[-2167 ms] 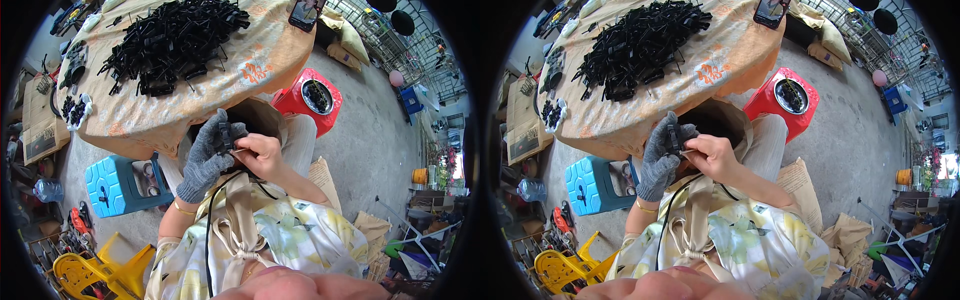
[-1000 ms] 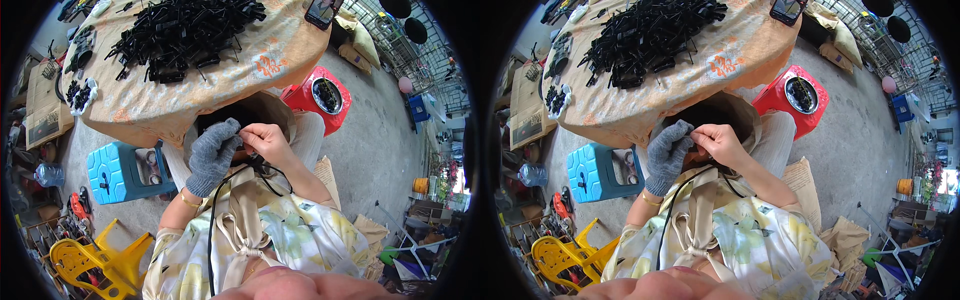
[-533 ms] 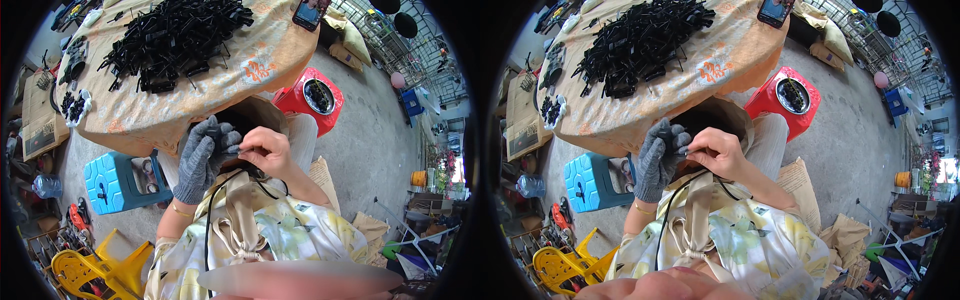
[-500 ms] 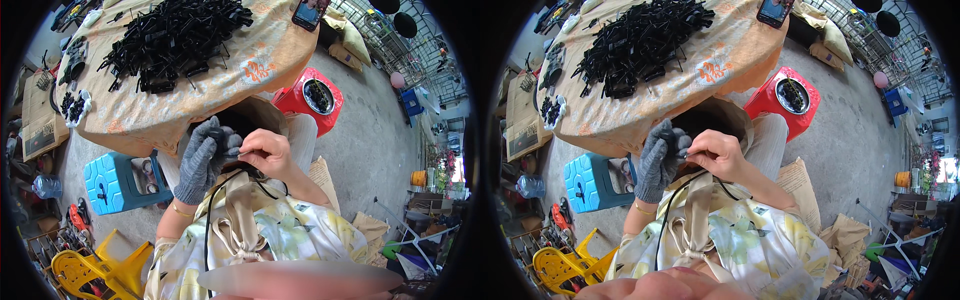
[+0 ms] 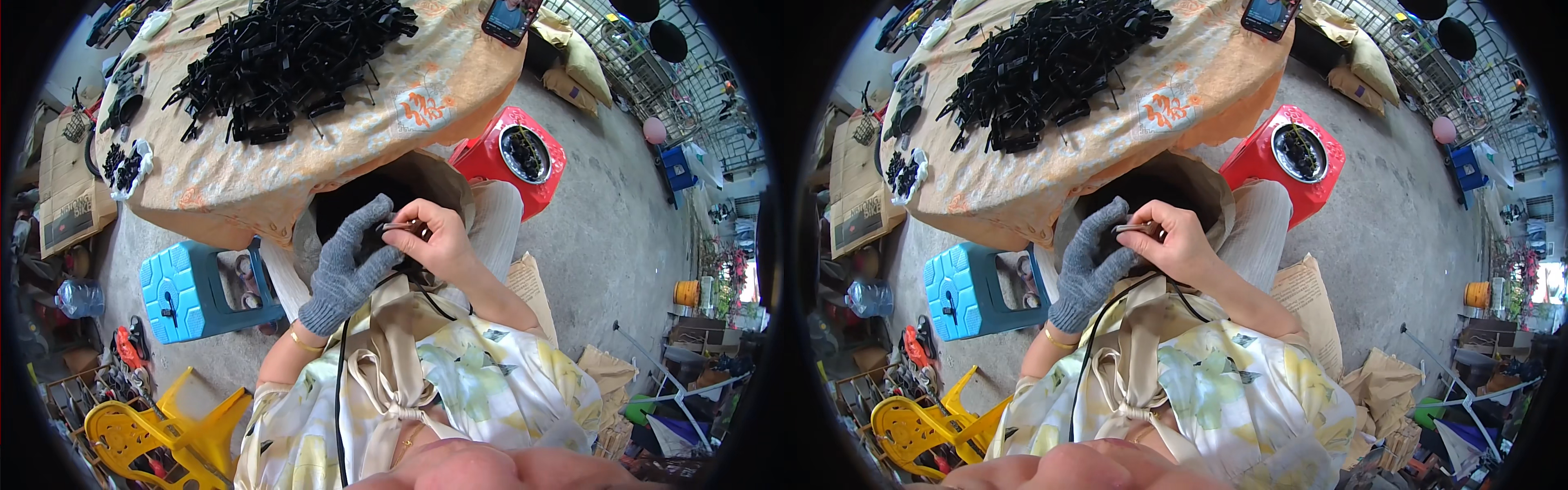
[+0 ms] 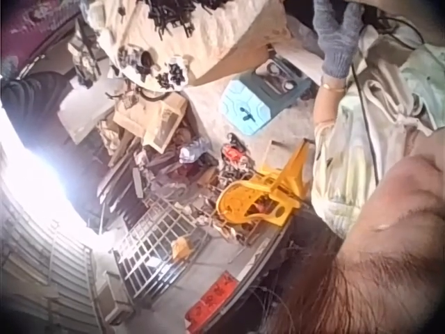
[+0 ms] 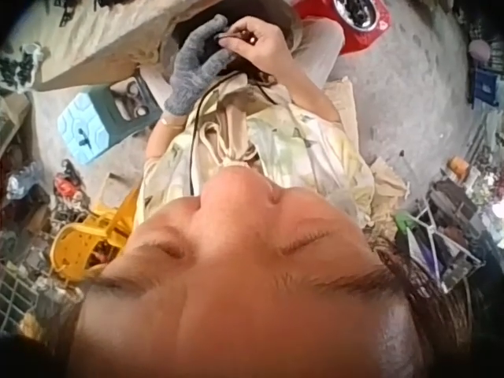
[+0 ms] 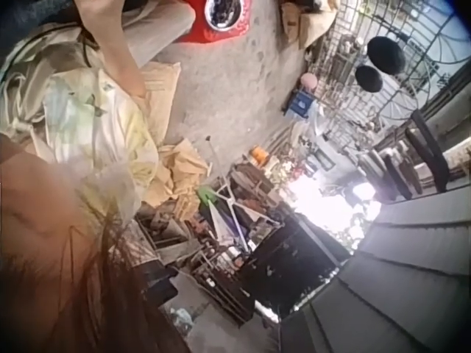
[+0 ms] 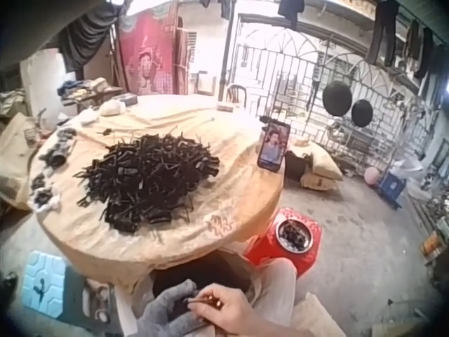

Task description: Manually assembling small black plastic components by joining individual pieces at a workbench.

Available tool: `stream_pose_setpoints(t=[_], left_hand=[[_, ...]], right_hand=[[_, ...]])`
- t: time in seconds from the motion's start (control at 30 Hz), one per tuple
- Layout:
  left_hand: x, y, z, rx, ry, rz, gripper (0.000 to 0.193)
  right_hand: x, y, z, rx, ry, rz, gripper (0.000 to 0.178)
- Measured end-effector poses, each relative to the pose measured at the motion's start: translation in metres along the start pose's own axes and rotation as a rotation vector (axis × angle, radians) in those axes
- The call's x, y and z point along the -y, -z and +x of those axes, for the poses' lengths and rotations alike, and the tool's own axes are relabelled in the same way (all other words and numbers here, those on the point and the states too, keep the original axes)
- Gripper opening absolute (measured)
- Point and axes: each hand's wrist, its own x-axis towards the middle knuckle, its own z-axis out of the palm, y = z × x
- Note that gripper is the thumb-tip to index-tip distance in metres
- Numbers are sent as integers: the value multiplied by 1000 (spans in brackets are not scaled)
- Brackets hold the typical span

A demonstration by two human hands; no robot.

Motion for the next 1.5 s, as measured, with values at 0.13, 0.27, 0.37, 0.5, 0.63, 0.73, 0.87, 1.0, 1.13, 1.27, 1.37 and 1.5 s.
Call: stream_pose_setpoints(t=[0.13,0.27,0.37,0.5,0.63,0.73,0.87,1.0,1.13,1.27,1.37,1.5], left_hand=[[0,5,7,-13,6,-167,51],[3,7,11,-4,-22,-146,49],[2,8,10,-9,-41,-121,48],[-3,9,8,-36,-45,-59,47],[-1,9,9,-81,-130,218,39],[1,9,7,-104,-265,473,33],[2,11,6,-97,-390,650,31],[7,9,9,-143,-210,591,41],[24,22,12,-266,-143,709,50],[20,15,19,-193,-192,917,56],[23,16,15,-173,-227,988,60],[14,13,10,-224,-247,969,61]], right_hand=[[-3,5,-1,40,-155,327,13],[-7,3,-1,61,-81,115,14],[-9,-1,-1,17,-50,162,17],[-4,-3,-1,25,-28,56,16],[-4,-6,0,40,-139,105,14],[-11,-9,0,37,-209,168,13],[-17,-9,-1,66,-216,195,13],[-11,13,21,122,-139,-41,12],[25,17,69,-322,307,-532,17],[21,21,126,-445,502,-760,15],[19,15,147,-361,400,-965,10],[22,25,154,-367,447,-1025,6]])
